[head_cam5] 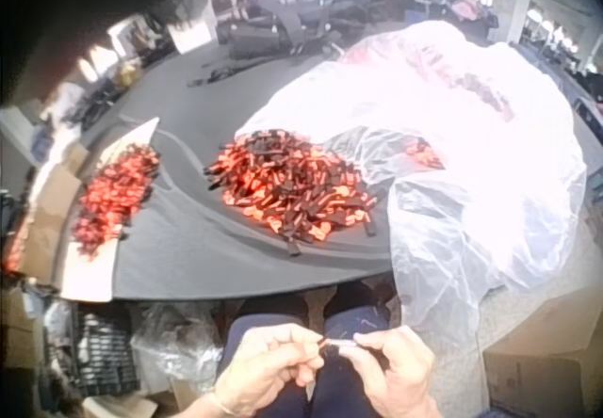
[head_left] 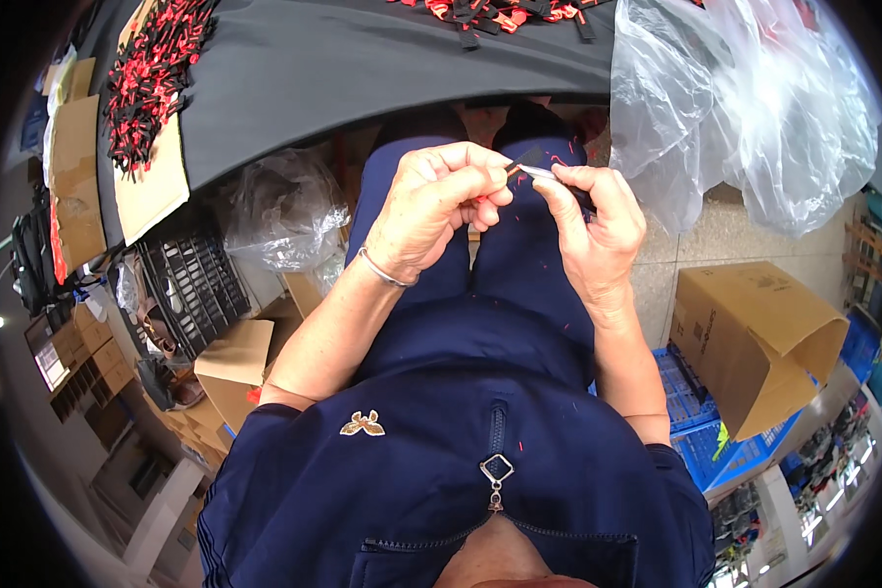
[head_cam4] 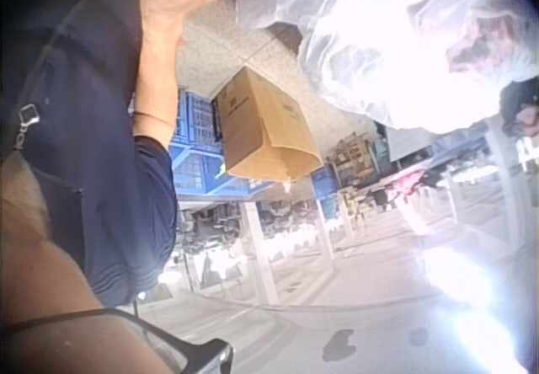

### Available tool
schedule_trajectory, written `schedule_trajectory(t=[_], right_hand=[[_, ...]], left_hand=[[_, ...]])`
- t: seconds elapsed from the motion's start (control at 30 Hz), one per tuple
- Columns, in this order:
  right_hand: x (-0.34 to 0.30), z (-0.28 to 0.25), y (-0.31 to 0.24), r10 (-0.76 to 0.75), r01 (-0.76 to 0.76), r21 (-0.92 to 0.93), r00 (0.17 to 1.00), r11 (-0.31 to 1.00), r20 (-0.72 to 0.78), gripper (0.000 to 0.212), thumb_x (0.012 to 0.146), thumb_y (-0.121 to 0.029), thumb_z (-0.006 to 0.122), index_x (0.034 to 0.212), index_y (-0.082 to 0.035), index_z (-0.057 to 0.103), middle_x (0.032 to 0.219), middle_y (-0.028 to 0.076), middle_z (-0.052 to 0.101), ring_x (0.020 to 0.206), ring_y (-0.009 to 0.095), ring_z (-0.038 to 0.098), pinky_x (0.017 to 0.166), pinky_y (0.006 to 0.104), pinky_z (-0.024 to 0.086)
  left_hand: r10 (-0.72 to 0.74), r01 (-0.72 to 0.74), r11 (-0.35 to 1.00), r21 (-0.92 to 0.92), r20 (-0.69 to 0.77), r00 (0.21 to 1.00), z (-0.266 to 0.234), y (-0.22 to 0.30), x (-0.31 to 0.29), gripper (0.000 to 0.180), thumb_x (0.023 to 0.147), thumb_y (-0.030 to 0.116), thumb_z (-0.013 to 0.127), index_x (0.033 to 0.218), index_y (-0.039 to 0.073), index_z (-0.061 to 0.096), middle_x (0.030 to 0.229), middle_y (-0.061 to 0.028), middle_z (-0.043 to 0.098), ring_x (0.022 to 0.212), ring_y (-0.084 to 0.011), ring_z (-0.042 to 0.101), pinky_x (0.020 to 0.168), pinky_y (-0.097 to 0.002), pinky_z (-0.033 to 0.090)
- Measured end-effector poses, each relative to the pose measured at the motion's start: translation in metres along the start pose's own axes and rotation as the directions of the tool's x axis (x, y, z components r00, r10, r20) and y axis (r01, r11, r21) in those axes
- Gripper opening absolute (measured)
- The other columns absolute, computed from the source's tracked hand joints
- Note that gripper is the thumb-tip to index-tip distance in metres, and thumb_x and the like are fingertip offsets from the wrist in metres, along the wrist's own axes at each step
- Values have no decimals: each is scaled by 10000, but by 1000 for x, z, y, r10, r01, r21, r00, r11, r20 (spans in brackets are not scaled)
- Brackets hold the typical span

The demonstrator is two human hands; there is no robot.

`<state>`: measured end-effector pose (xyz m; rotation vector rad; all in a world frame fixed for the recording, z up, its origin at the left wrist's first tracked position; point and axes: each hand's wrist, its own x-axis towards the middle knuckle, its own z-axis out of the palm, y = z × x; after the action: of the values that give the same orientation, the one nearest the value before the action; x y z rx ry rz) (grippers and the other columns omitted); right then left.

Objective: The person picks up zipper pulls from the table and trims excess threads from them one by one using snips.

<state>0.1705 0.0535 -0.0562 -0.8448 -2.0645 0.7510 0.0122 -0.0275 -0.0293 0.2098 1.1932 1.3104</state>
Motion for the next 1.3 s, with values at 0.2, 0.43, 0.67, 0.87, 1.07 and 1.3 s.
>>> schedule_trajectory(t=[0.2,0.43,0.67,0.87,1.07,1.3], right_hand=[[4,-10,-21,587,-644,645,729,412,353,181,788,-51,708,924,-5,596,805,27,623,706,57,559,630,189,461],[-4,-4,-24,568,-708,581,690,401,449,184,847,-191,665,768,-41,596,604,-42,513,556,9,443,490,173,332],[-12,5,-24,543,-622,676,751,394,375,198,883,-191,613,767,-44,550,600,-39,468,533,27,406,478,186,317],[2,-15,-6,187,-392,903,887,-177,421,180,915,-154,544,777,-61,474,550,-42,323,494,66,319,458,215,267],[3,-22,-27,470,-575,460,818,677,331,226,705,-97,786,821,-23,607,775,6,604,692,87,551,606,247,457],[6,-12,-14,177,-184,141,982,973,64,237,697,-117,771,865,-41,624,735,58,618,658,166,583,589,276,462]], left_hand=[[40,-40,999,10,-13,999,8,-7,-8,177,840,97,598,986,-2,594,745,-63,629,553,-79,550,535,-203,467],[436,-412,765,495,71,897,17,-18,-18,223,791,76,687,994,13,622,782,-64,659,618,-87,616,567,-206,506],[618,-509,345,789,217,756,18,-19,-20,156,777,6,650,932,-12,655,775,-87,673,613,-80,625,568,-205,506],[128,-111,968,227,-64,990,-5,-13,-11,138,850,109,612,919,-9,635,745,-72,651,557,-73,580,524,-196,479],[60,-56,997,58,-59,996,-4,-9,-8,149,848,110,595,940,0,638,719,-57,640,530,-70,556,507,-180,460],[38,-39,999,-11,-6,999,-2,-7,-7,170,829,73,591,975,0,639,703,-60,634,508,-67,537,480,-175,437]])
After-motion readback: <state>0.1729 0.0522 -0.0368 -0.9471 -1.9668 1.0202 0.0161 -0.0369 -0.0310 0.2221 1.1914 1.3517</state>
